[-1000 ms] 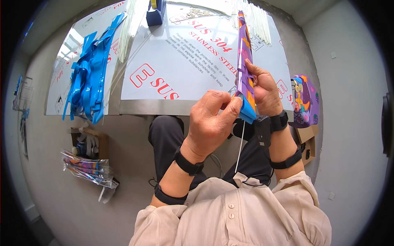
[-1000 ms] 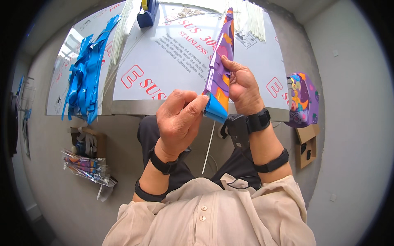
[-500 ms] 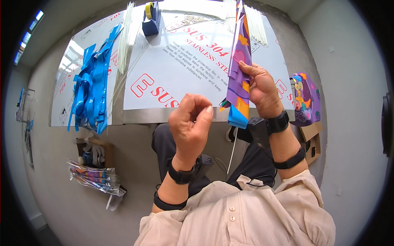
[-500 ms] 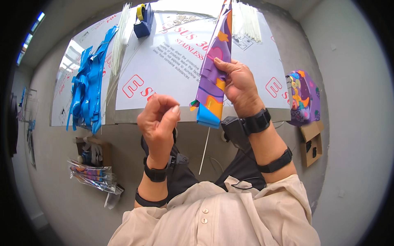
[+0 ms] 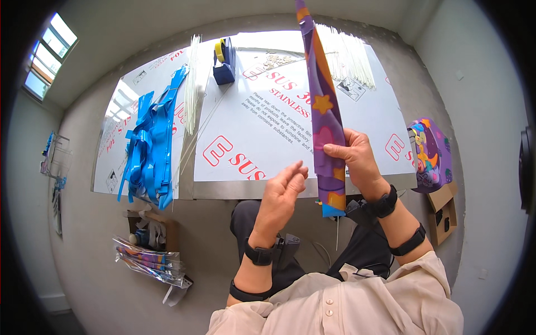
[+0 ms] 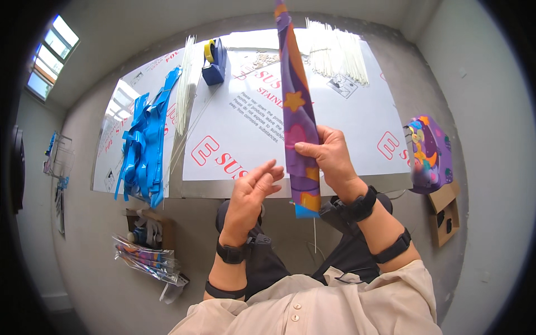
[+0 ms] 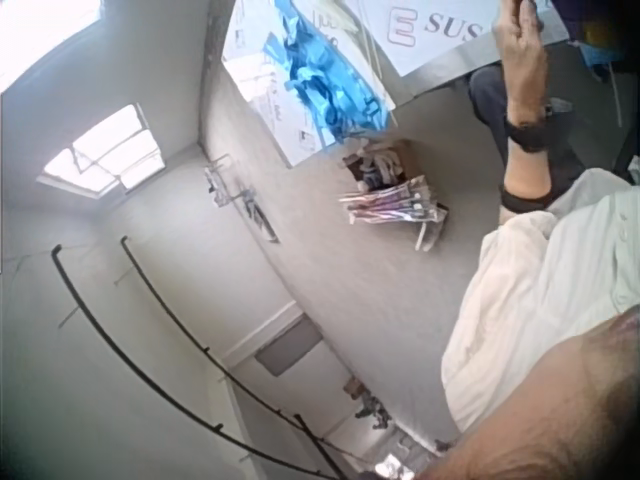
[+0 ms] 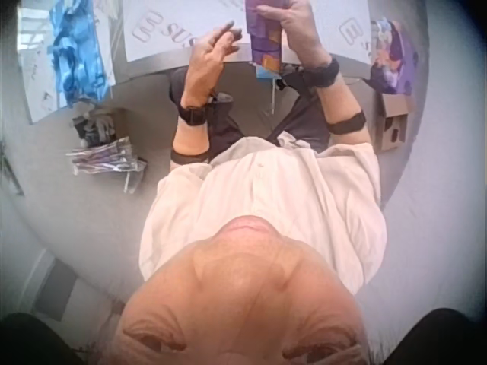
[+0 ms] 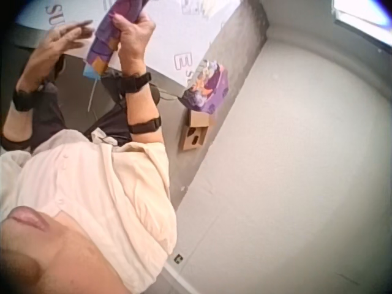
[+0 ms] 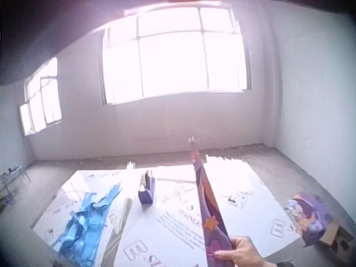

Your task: Assembling a colorful plastic kite by attaching frame rods and string using tape.

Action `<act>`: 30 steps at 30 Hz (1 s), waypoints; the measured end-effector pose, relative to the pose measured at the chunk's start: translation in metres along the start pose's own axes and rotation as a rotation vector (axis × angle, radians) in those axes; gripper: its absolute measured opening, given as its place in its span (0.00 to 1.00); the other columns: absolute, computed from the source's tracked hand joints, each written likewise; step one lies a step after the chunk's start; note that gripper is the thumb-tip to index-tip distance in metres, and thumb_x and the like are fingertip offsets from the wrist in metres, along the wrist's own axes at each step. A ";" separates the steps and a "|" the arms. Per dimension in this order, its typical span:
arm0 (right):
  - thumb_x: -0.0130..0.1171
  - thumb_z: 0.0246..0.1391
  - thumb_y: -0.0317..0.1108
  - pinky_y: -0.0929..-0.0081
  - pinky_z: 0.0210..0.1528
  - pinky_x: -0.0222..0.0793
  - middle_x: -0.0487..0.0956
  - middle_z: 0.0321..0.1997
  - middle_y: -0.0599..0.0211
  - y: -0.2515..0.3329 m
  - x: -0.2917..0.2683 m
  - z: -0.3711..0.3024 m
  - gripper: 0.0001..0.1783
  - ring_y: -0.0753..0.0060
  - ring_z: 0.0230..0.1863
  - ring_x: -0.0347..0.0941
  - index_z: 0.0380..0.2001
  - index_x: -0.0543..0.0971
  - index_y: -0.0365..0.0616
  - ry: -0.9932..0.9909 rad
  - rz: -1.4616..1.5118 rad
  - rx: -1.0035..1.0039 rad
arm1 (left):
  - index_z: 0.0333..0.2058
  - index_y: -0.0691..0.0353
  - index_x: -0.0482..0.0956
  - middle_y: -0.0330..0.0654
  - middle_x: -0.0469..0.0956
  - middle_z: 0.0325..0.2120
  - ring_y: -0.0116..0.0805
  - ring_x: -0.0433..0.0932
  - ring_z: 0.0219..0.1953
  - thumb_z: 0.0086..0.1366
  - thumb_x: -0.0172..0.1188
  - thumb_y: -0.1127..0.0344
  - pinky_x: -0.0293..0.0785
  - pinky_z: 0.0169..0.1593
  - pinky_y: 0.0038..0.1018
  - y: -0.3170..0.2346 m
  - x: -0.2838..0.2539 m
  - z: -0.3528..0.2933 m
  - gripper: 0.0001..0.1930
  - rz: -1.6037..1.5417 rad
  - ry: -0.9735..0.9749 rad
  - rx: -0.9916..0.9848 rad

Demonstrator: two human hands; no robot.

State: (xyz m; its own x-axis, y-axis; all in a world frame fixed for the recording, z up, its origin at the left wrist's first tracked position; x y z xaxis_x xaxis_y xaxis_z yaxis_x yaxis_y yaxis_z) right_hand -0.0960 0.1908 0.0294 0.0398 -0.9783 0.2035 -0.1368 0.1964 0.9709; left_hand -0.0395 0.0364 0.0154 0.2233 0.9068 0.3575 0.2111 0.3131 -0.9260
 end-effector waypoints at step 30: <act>0.56 0.53 0.34 0.68 0.43 0.73 0.79 0.38 0.55 -0.038 -0.041 0.435 0.09 0.60 0.42 0.77 0.32 0.80 0.40 -0.253 -1.967 -0.770 | 0.40 0.69 0.76 0.42 0.80 0.34 0.30 0.77 0.35 0.54 0.62 0.77 0.72 0.46 0.25 0.056 -0.124 0.091 0.13 -0.376 -0.560 0.035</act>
State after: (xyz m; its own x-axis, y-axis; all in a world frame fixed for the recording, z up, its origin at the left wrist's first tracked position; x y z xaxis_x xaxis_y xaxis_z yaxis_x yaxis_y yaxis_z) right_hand -0.5232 0.1947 -0.0707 -0.5210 0.1393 -0.8421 0.2408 -0.9225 -0.3017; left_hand -0.1415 -0.0327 -0.0917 -0.3881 0.7411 0.5479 0.1452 0.6363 -0.7577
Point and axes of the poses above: each hand's wrist, its own z-axis towards the middle knuckle, its own x-axis out of the palm, y = z × x, the point moved 7 cm from there along z, towards the middle knuckle
